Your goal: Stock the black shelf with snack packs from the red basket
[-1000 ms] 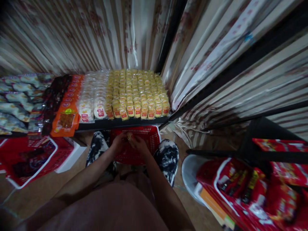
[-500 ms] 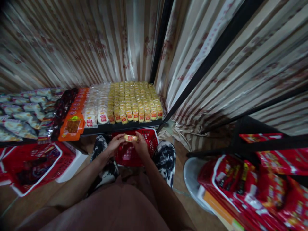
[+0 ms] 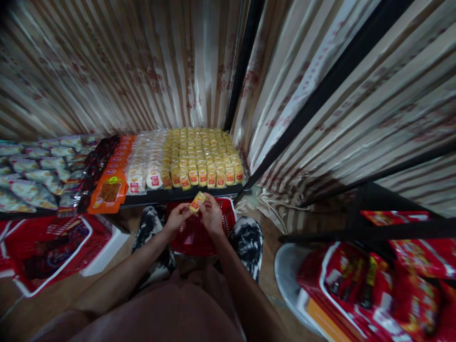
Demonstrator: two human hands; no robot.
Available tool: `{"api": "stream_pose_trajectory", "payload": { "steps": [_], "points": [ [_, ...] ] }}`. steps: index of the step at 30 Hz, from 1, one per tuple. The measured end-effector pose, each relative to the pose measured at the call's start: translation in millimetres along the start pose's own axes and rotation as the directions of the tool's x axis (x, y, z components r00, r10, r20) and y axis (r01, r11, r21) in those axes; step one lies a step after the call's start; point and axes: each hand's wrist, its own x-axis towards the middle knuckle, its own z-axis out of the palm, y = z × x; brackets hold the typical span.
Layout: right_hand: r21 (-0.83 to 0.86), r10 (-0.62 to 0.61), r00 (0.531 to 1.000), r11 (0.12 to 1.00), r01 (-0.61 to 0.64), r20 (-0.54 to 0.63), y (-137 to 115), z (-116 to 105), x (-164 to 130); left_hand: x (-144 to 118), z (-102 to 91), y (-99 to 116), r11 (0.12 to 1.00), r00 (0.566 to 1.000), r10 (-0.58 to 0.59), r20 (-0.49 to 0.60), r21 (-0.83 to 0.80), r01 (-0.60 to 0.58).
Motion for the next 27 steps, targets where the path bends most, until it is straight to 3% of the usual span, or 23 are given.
{"api": "stream_pose_trajectory", "payload": {
  "steps": [3,5,7,10,14,18,23,27],
  "points": [
    [-0.223,-0.138,0.990,0.965,0.140,0.028,-13.2,0.2,18.2,10.5,0.5,10.6,0.896,0.959,0.275,-0.068,0.381,-0.230],
    [-0.331,-0.244,0.968,0.910,0.248,0.055,-20.0,3.2,29.6,15.1,1.1,17.7,0.789,0.908,0.417,-0.040,0.512,-0.340],
    [-0.397,-0.319,0.944,0.859,0.324,0.081,-24.4,8.1,39.5,18.4,2.3,22.1,0.716,0.873,0.486,0.030,0.560,-0.417],
    [-0.450,-0.368,0.923,0.809,0.379,0.115,-26.0,15.7,50.8,23.7,4.4,22.8,0.638,0.837,0.536,0.111,0.596,-0.488],
    [-0.497,-0.395,0.910,0.770,0.401,0.123,-20.3,22.6,59.0,33.0,4.4,17.9,0.594,0.823,0.549,0.146,0.624,-0.507],
    [-0.501,-0.408,0.910,0.774,0.387,0.073,-11.0,27.0,60.9,41.8,0.6,12.9,0.560,0.805,0.576,0.146,0.646,-0.518],
    [-0.464,-0.456,0.889,0.780,0.420,0.037,-3.2,31.5,60.3,49.7,-4.4,9.7,0.468,0.747,0.659,0.082,0.733,-0.493],
    [-0.531,-0.467,0.884,0.746,0.401,0.011,2.3,33.6,57.5,54.6,-7.1,8.6,0.441,0.723,0.688,0.062,0.756,-0.484]
  ]
}}
